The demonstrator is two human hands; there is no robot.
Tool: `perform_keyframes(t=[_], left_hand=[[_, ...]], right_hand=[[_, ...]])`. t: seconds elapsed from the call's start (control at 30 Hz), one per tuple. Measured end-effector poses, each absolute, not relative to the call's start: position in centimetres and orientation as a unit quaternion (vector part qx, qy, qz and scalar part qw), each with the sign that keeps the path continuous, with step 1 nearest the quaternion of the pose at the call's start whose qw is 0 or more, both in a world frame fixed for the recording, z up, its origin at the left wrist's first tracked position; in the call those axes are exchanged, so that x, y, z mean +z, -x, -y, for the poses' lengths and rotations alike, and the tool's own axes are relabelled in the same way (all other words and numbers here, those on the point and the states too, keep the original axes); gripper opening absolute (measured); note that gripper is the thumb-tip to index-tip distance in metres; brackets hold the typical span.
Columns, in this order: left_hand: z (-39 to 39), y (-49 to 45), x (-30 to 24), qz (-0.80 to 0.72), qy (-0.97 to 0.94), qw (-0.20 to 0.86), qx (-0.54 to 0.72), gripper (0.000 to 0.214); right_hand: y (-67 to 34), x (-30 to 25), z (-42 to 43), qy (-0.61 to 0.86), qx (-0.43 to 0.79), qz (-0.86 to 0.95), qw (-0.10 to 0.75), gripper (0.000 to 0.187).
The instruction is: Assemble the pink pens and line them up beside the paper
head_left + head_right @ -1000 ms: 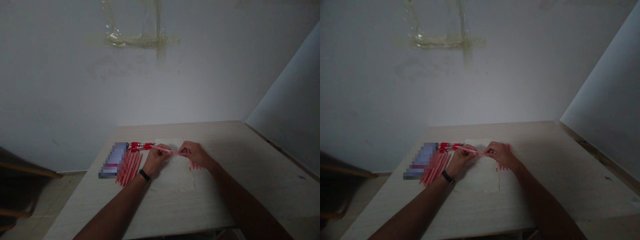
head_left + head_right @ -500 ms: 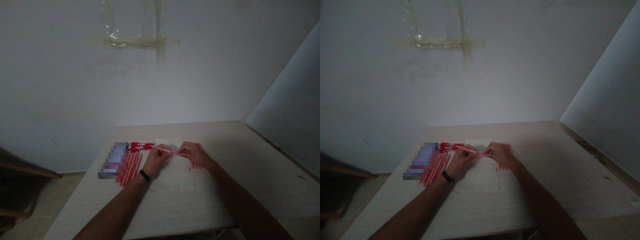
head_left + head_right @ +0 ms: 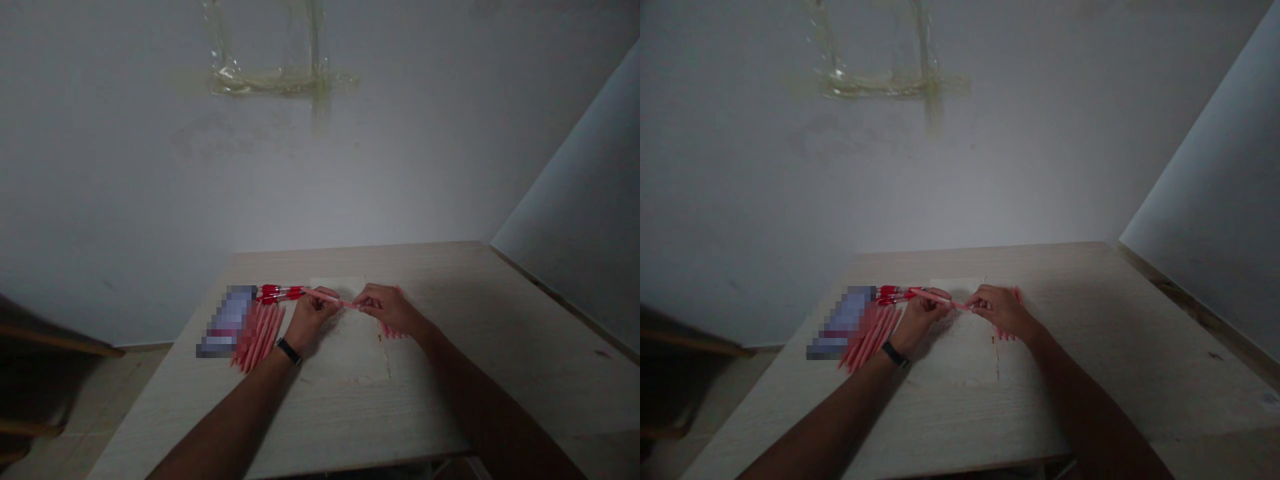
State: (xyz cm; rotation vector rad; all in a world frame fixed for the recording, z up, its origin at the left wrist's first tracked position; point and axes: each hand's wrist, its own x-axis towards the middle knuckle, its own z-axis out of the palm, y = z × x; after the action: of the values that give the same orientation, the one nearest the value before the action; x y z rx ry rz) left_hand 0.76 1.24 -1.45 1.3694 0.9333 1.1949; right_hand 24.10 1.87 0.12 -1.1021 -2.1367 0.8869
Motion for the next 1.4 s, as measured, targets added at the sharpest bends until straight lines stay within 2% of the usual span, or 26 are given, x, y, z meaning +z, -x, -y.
perform_keyframes(t=[0.53,0.83,0.97,1.2,1.3,1.4], left_hand=[[-0.8,-1.2,-1.5,-0.379,-0.562,0.558,0.478,0.031],[-1.0,-1.1,-1.6,-0.393,-0.593,0.517,0.477,0.032],[-1.3,-0.7,-1.2,-0.411,-0.581,0.48,0.513,0.036],[-1.5,-0.3,-0.5,-0.441,-0.573,0.44,0.532,0.027],[-1.3,-0.5,-0.7,-0.422,-0.613,0.442,0.5,0.027],[-0.8,-0.8,-0.7,-0.424,-0.682,0.411,0.432,0.027]], right_hand=[[-23.7,0.6,-1.5,0.407,0.298,0.817,0.28,0.018],[-22.8,0.3,-1.4,0.389,0.253,0.831,0.305,0.01],[-23.3,0.2,-1.4,0.443,0.288,0.792,0.305,0.016],[-25.0,-0.5,-3.3,0.42,0.331,0.724,0.436,0.018],[-24.5,-0.4,-3.3,0.371,0.414,0.66,0.505,0.021],[-23.5,-0.2,-2.7,0.343,0.455,0.64,0.516,0.024]])
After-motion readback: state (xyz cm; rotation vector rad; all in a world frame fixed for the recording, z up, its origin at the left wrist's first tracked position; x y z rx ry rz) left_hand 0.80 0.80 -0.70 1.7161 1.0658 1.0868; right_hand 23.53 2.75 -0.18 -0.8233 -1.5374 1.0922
